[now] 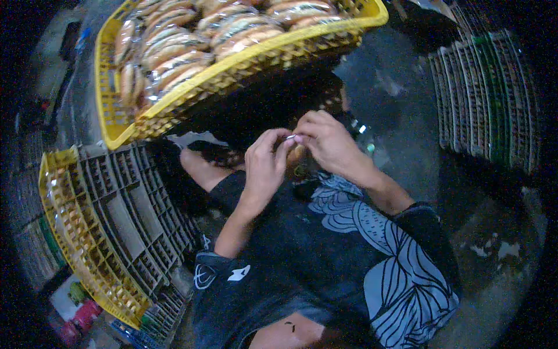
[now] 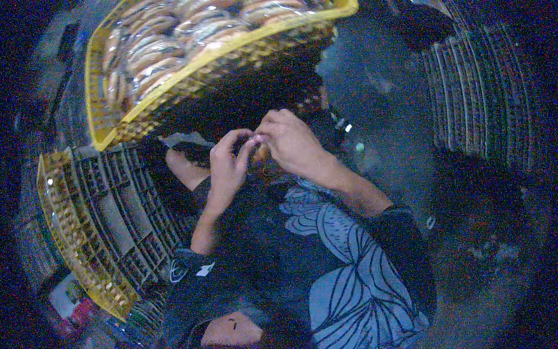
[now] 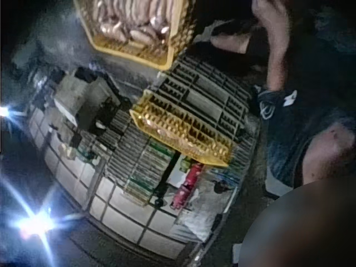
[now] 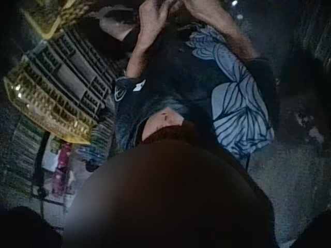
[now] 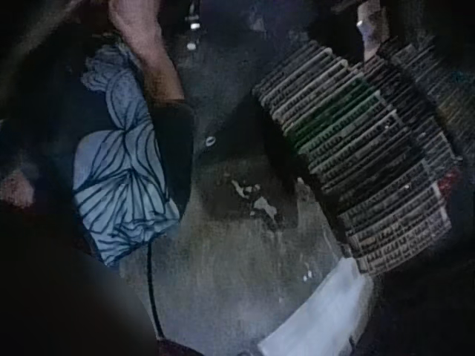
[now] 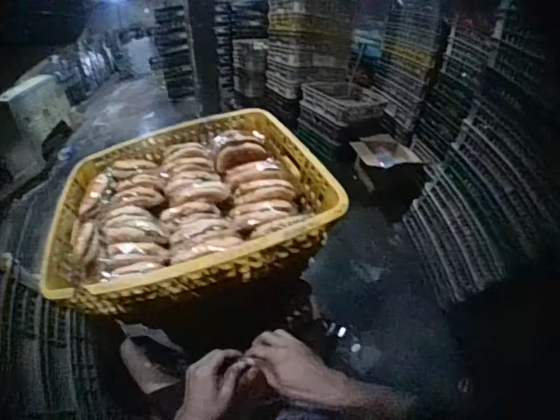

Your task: The person sits on the floor and repeatedly picks up buns from a white crate, wraps each in plastic, and places them into a yellow crate. The process continues throughout the clip.

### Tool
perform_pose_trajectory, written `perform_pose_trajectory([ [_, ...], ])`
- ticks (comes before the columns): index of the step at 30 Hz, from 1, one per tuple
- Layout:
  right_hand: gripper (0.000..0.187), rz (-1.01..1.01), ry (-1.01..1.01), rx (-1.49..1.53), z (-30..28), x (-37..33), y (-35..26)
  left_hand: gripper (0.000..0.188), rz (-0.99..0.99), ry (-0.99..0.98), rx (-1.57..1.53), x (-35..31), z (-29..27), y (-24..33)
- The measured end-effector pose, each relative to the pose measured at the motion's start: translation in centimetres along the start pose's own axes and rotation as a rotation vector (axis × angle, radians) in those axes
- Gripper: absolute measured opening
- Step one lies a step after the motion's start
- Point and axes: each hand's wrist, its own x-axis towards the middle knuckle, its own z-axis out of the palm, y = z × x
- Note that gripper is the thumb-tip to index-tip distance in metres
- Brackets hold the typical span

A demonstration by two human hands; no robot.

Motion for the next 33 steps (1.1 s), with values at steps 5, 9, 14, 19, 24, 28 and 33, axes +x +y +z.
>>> perform_pose_trajectory([
  [5,0.018,0.141,0.02,0.01,1.9,-4.1,3.3,0.015,-0.354,-0.539,-0.213,-0.4,4.0,-5.5],
  [9,0.023,0.108,-0.11,-0.417,3.8,-6.8,5.5,0.021,-0.445,-0.484,-0.402,-0.9,7.7,-8.4],
  [14,0.034,0.589,0.19,0.208,2.1,-4.0,15.4,0.027,0.117,-0.226,0.007,-2.8,9.2,-10.1],
  [19,0.048,0.871,-0.374,-0.792,2.2,-7.9,38.3,0.02,-0.021,-0.033,-0.144,0.2,10.2,-7.5],
  [24,0.041,0.784,-0.348,-0.406,0.3,-8.3,39.0,0.019,-0.09,0.158,-0.183,1.5,8.0,-7.3],
  [28,0.033,0.695,-0.047,-0.505,2.0,-7.9,36.0,0.02,-0.153,0.192,-0.171,1.4,8.2,-7.9],
  [33,0.029,0.951,-0.176,-0.556,1.3,-8.2,36.9,0.024,-0.16,0.268,-0.206,2.5,7.6,-6.9],
])
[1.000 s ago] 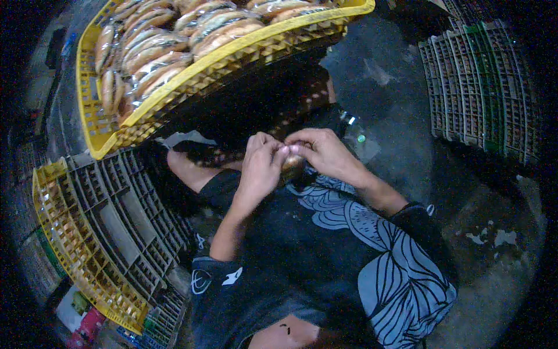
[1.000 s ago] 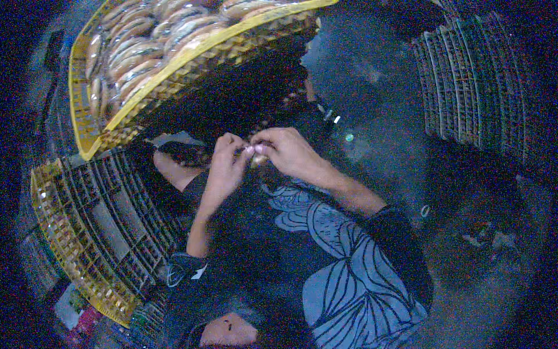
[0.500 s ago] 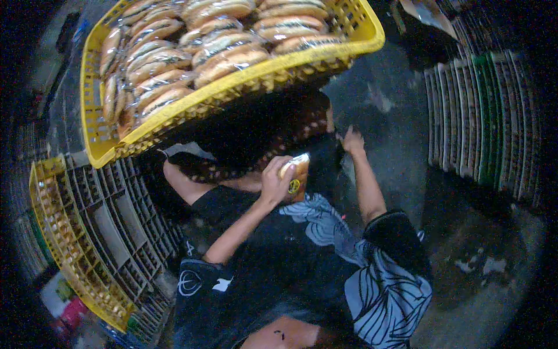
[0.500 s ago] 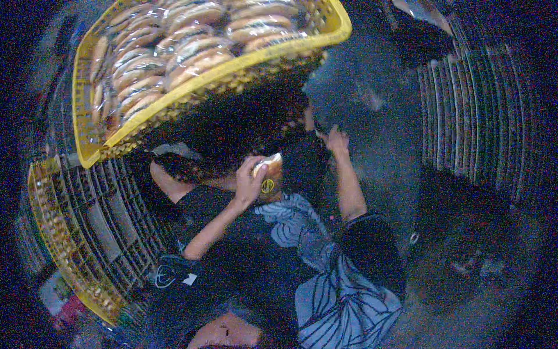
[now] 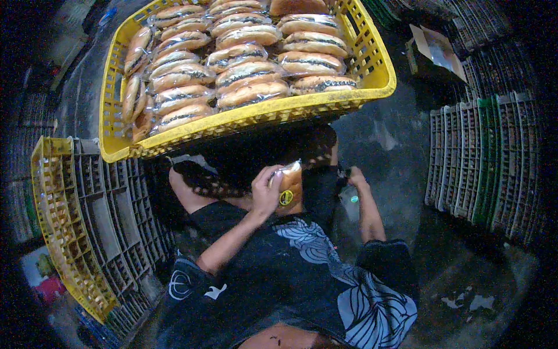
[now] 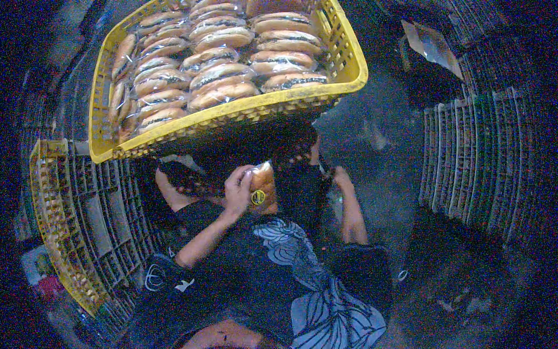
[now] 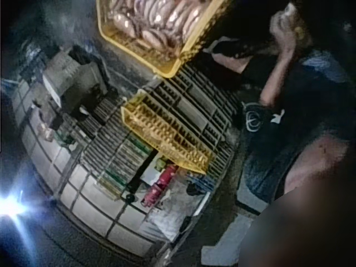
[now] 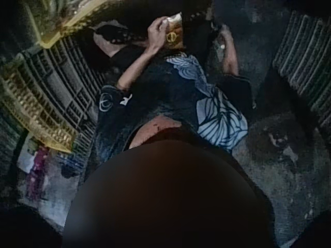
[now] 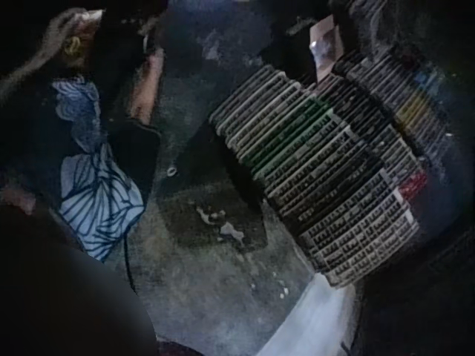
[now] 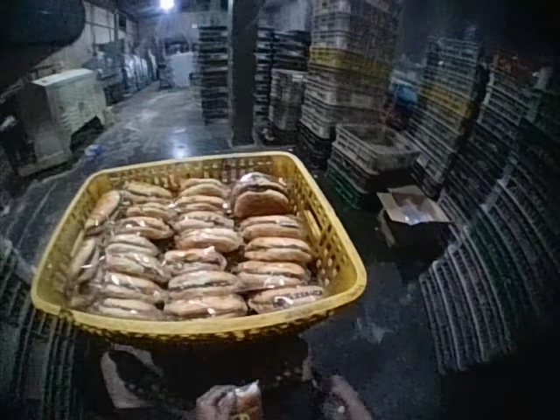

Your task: The person sits on the floor and repeatedly picks up buns from a white crate, wraps each in plastic, and places them into a yellow crate. The process continues throughout the clip.

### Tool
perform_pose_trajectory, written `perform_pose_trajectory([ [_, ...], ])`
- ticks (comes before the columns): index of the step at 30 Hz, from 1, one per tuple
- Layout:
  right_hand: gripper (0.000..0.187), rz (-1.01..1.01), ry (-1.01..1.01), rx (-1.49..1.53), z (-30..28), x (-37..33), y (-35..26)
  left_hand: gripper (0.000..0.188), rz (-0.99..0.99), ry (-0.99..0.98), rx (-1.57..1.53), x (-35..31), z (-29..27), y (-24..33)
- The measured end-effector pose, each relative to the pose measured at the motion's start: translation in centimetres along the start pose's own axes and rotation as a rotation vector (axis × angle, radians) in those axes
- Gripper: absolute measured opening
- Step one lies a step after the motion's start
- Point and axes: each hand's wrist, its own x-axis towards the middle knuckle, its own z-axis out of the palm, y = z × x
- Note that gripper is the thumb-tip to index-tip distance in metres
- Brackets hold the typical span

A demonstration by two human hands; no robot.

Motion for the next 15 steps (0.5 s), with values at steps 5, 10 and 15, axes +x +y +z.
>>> perform_pose_trajectory([
  [5,0.026,0.079,-0.06,-0.132,2.2,-1.3,3.8,0.026,-0.128,0.079,-0.011,1.7,-1.6,0.4],
  [10,0.02,-0.051,0.259,-0.172,4.0,0.2,4.6,0.025,-0.034,0.186,-0.058,2.1,-1.8,0.9],
  [15,0.024,-0.149,-0.113,0.282,-2.1,-2.5,1.9,0.02,0.132,0.197,0.006,1.3,-2.8,1.4],
])
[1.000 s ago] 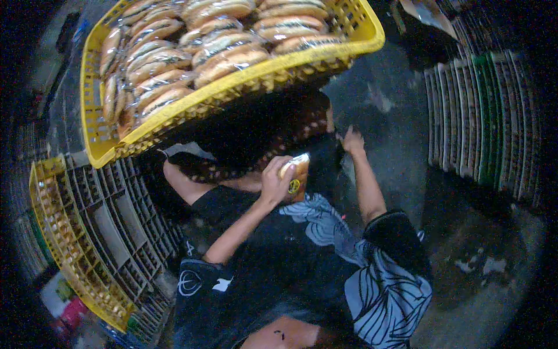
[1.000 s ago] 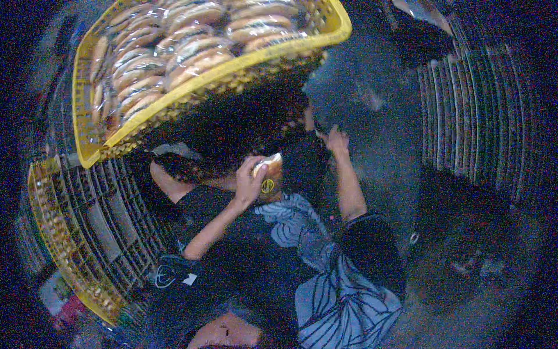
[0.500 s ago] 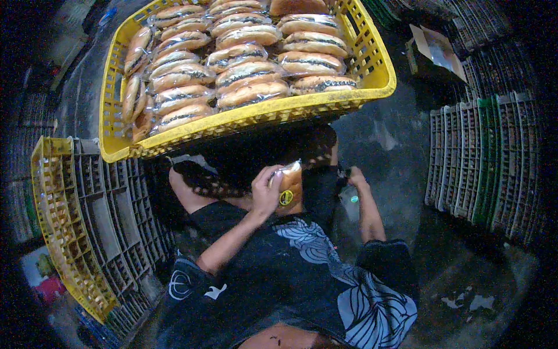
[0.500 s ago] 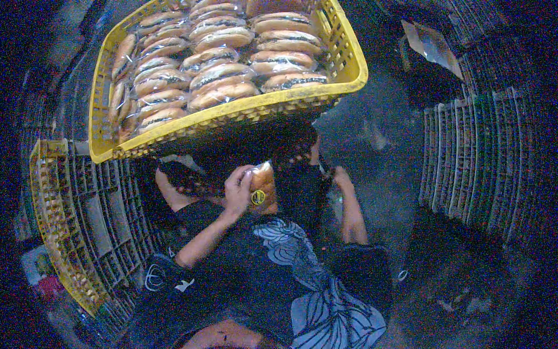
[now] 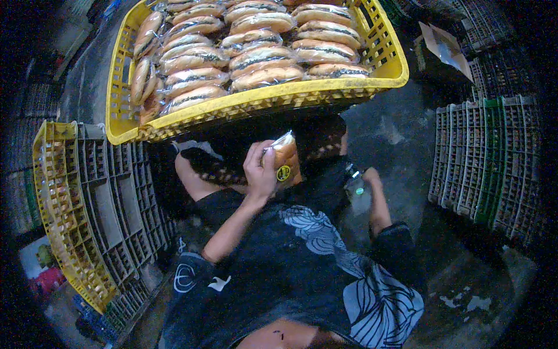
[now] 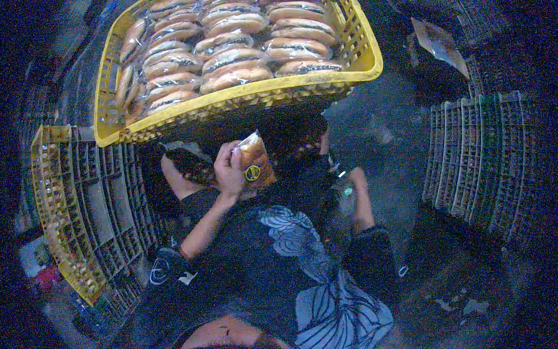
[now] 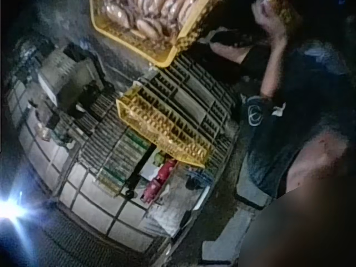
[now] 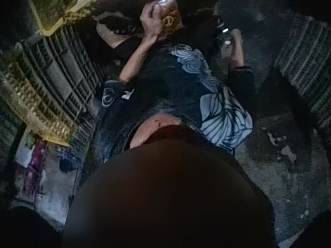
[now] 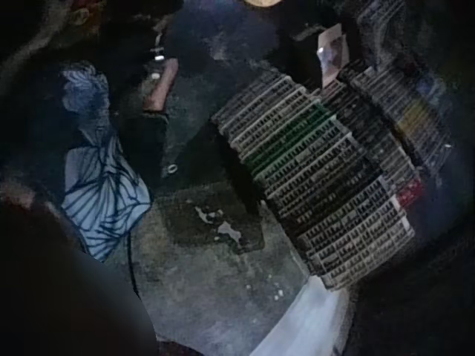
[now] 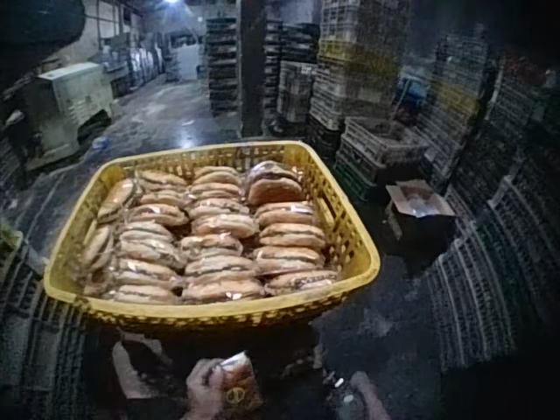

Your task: The person sits on the floor and repeatedly picks up buns from a white crate, wraps each in plastic, and places them into a yellow crate. The process continues throughout the clip.

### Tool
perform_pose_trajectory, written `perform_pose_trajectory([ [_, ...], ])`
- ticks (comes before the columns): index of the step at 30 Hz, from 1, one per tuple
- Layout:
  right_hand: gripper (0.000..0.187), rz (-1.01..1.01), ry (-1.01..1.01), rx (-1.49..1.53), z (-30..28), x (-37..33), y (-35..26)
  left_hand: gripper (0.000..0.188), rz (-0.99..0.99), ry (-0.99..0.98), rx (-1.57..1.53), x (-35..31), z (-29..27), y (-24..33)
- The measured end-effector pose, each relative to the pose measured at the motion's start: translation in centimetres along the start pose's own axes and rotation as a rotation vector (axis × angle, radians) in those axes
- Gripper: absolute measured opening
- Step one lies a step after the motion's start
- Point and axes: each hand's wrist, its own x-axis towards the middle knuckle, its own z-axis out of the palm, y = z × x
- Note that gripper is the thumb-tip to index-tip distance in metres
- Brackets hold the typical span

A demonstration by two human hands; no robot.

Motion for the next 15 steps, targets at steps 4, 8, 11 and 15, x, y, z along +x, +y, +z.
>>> perform_pose_trajectory([
  [4,0.025,-0.417,-0.264,0.674,-8.2,-5.4,-13.1,0.016,0.281,-0.048,0.151,0.1,0.8,-0.2],
  [8,0.022,-1.089,-0.359,0.685,-11.7,-11.9,-26.9,0.016,0.506,-0.116,0.119,0.3,1.4,1.1],
  [11,0.025,-0.979,-0.233,0.542,-11.2,-11.0,-29.6,0.017,0.684,-0.176,0.072,1.3,0.8,2.5],
  [15,0.025,-0.651,-0.476,0.369,-11.2,-10.4,-31.4,0.018,0.796,-0.17,0.033,1.7,-0.7,2.9],
])
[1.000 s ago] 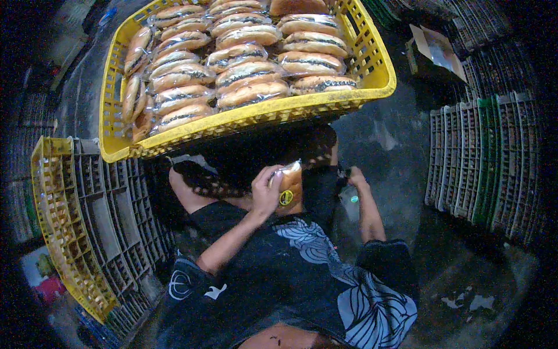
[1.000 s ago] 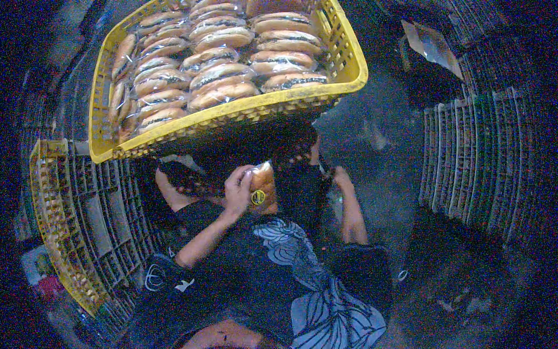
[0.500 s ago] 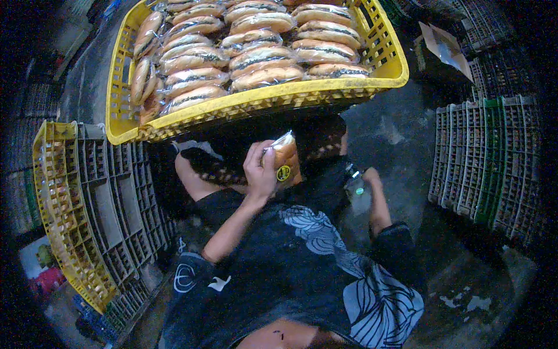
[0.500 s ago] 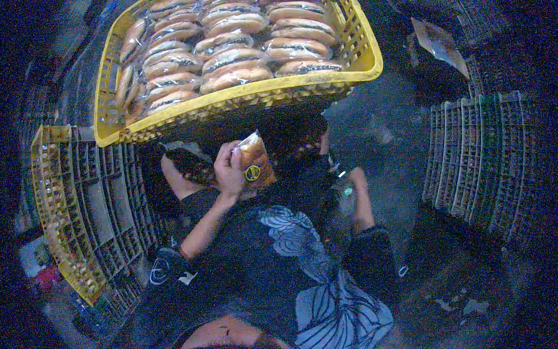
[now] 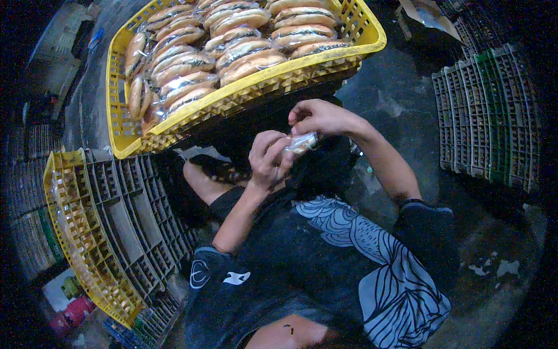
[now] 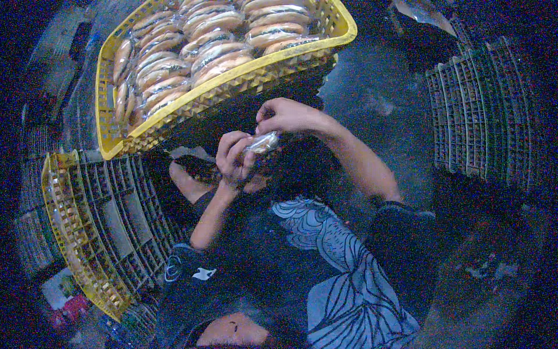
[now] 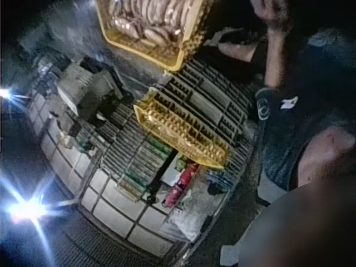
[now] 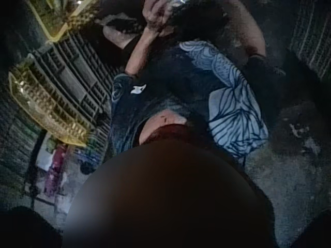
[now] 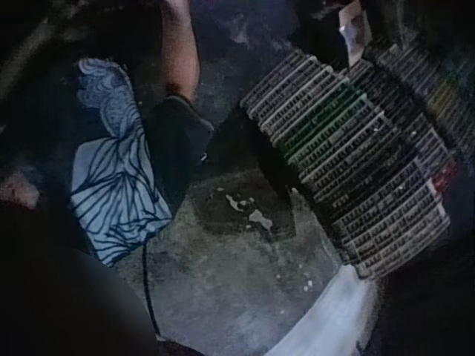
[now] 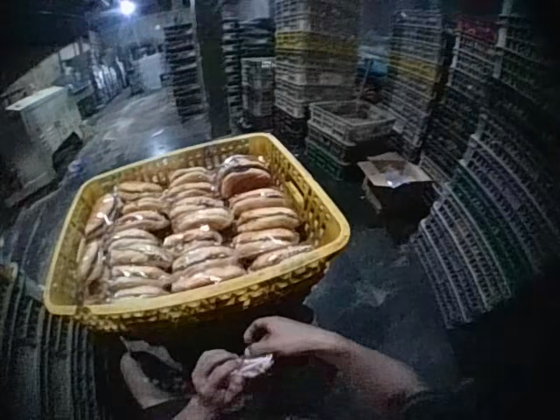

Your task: The person sits on the floor and repeatedly picks up buns from a white crate, wraps each in plastic, and places them into a yellow crate. The process continues throughout the clip.

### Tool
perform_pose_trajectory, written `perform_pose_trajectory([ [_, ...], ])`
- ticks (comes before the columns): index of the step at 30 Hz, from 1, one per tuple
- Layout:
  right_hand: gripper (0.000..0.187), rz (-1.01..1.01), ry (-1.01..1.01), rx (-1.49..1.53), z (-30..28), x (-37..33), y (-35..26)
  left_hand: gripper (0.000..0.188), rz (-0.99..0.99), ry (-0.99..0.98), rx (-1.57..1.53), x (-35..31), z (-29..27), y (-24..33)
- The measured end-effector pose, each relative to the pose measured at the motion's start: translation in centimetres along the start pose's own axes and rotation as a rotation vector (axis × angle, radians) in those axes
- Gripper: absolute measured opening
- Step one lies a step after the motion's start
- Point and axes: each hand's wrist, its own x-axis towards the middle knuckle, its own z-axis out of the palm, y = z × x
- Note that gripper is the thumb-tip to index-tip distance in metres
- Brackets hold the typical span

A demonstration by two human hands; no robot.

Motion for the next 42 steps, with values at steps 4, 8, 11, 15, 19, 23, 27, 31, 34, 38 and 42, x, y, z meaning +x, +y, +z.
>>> perform_pose_trajectory([
  [4,0.026,0.265,-0.081,-0.381,1.6,3.0,4.8,0.02,-0.043,0.018,-0.092,-0.7,0.2,0.2],
  [8,0.026,0.042,0.229,0.407,1.6,0.2,2.3,0.02,-0.225,0.024,-0.154,-0.2,0.0,0.1],
  [11,0.025,-0.202,0.247,0.394,0.6,-2.3,-1.5,0.018,-0.268,0.043,-0.165,0.8,-0.1,0.1],
  [15,0.03,-0.298,0.239,0.173,0.6,-3.6,-2.6,0.021,-0.25,0.062,-0.1,2.3,-0.1,0.1],
  [19,0.04,-0.284,0.285,0.145,0.9,-4.1,-3.1,0.025,-0.384,0.106,-0.096,3.3,0.0,1.1],
  [23,0.05,-0.317,0.436,0.02,0.9,-3.9,-3.2,0.025,-0.607,0.177,-0.12,4.7,0.1,2.0],
  [27,0.056,-0.34,0.582,0.08,-0.1,-4.1,-4.0,0.026,-0.637,0.11,-0.134,9.8,-1.2,2.4],
  [31,0.044,-0.447,0.903,0.183,-3.0,-5.0,-4.7,0.031,-0.348,0.254,-0.238,20.4,-1.5,-1.2],
  [34,0.034,-0.562,1.144,0.317,-5.2,-7.0,-2.6,0.035,0.042,0.402,-0.38,29.5,3.2,-5.7],
  [38,0.026,-0.36,1.304,0.223,-5.5,-6.5,4.7,0.029,0.225,-0.34,0.031,35.6,7.4,-19.3],
  [42,0.03,0.205,1.326,-0.164,-4.8,-6.0,19.8,0.03,-0.01,-0.583,0.142,35.7,11.2,-25.7],
])
